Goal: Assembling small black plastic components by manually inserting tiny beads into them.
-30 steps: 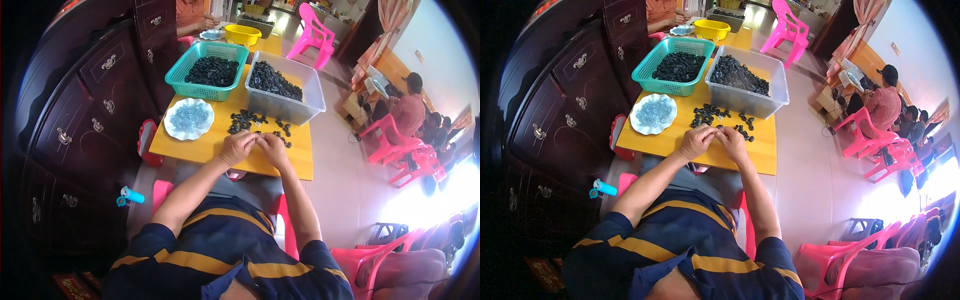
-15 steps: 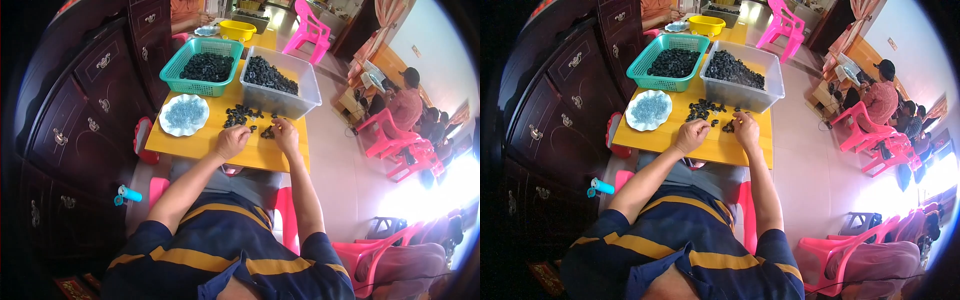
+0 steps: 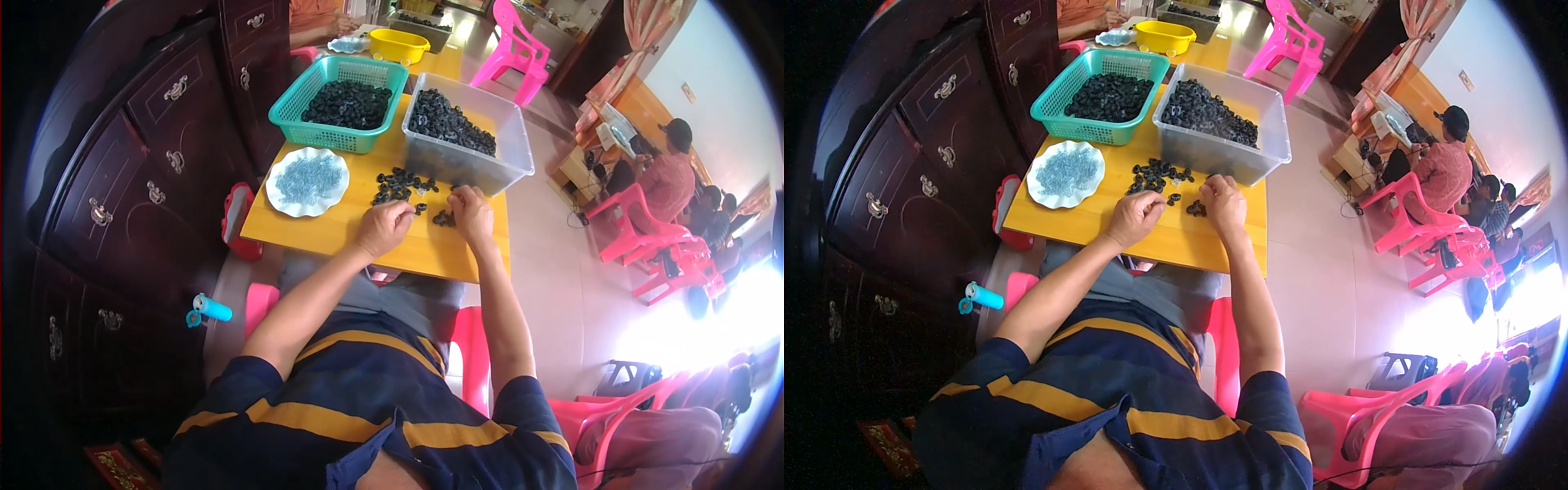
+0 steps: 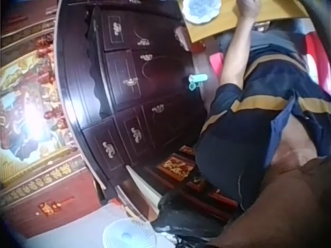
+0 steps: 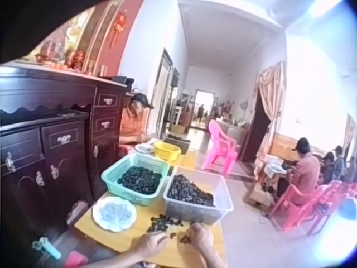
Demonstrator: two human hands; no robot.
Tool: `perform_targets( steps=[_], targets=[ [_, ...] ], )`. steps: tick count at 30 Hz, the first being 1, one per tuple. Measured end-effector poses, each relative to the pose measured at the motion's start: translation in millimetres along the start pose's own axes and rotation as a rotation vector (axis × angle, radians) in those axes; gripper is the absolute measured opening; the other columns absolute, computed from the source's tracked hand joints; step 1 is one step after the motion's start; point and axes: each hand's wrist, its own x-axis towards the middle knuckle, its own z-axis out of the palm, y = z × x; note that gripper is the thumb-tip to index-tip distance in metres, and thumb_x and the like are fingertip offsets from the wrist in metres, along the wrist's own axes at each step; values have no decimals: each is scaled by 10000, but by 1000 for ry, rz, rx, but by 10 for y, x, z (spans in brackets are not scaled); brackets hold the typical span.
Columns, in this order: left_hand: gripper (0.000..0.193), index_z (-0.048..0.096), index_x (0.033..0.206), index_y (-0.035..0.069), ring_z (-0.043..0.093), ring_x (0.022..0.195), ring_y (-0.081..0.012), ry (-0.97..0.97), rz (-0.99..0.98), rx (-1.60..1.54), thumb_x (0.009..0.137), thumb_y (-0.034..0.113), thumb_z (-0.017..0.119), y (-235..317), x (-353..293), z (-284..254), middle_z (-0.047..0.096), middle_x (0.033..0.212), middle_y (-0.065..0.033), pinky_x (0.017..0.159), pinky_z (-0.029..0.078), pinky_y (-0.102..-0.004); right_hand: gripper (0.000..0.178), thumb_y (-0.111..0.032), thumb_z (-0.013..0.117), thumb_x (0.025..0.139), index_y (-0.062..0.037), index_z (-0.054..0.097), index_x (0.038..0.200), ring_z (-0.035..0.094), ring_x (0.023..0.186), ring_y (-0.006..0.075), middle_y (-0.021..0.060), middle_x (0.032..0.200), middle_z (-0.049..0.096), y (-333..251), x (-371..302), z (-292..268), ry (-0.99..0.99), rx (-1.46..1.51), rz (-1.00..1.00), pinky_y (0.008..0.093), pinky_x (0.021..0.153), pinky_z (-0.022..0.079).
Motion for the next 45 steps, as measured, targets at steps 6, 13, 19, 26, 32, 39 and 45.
perform_targets(
  steps=[6,13,19,26,32,39,45],
  targets=[
    [87,681,943,13,694,737,-299,49,59,-8,896,85,667,-15,-1,-2,703,837,-138,643,530,-369,148,-149,617,980,-17,671,942,720,677,238,143,742,706,-208,-306,-93,-123,433,82,339,640,552],
    [88,673,999,59,693,843,-350,-54,93,-69,933,88,623,-1,-3,-23,709,925,-138,713,553,-409,147,-124,681,931,-6,718,1010,721,725,218,141,798,722,-271,-621,28,-145,472,137,334,667,547],
    [95,663,1024,70,689,846,-349,-103,127,-53,934,84,634,26,-25,5,701,933,-132,711,550,-409,167,-103,701,897,-9,726,1033,730,783,290,180,892,736,-318,-656,45,-83,393,-38,359,720,559],
    [89,660,1012,77,684,833,-348,-141,111,-67,926,81,638,78,-41,-29,691,908,-129,706,540,-412,185,-124,719,884,-9,725,1028,734,781,285,176,879,735,-343,-639,84,-129,372,-38,366,713,560],
    [61,669,971,68,683,839,-341,-148,76,-89,921,80,637,52,-29,-27,689,901,-130,705,538,-408,177,-138,723,895,-6,721,1012,709,714,229,154,815,725,-323,-633,137,-149,468,0,335,680,546],
    [145,698,1059,51,696,854,-334,-160,188,3,932,73,632,39,-78,-3,705,944,-140,734,555,-388,140,-113,727,901,-5,714,988,666,701,131,93,785,724,-259,-643,201,-124,557,107,295,672,533],
    [268,706,1168,90,703,854,-308,-78,138,0,911,161,683,141,-86,19,713,944,-120,731,565,-397,117,-109,679,958,-1,705,997,648,765,77,16,843,715,-210,-609,243,-178,860,219,250,707,529]
  ],
)
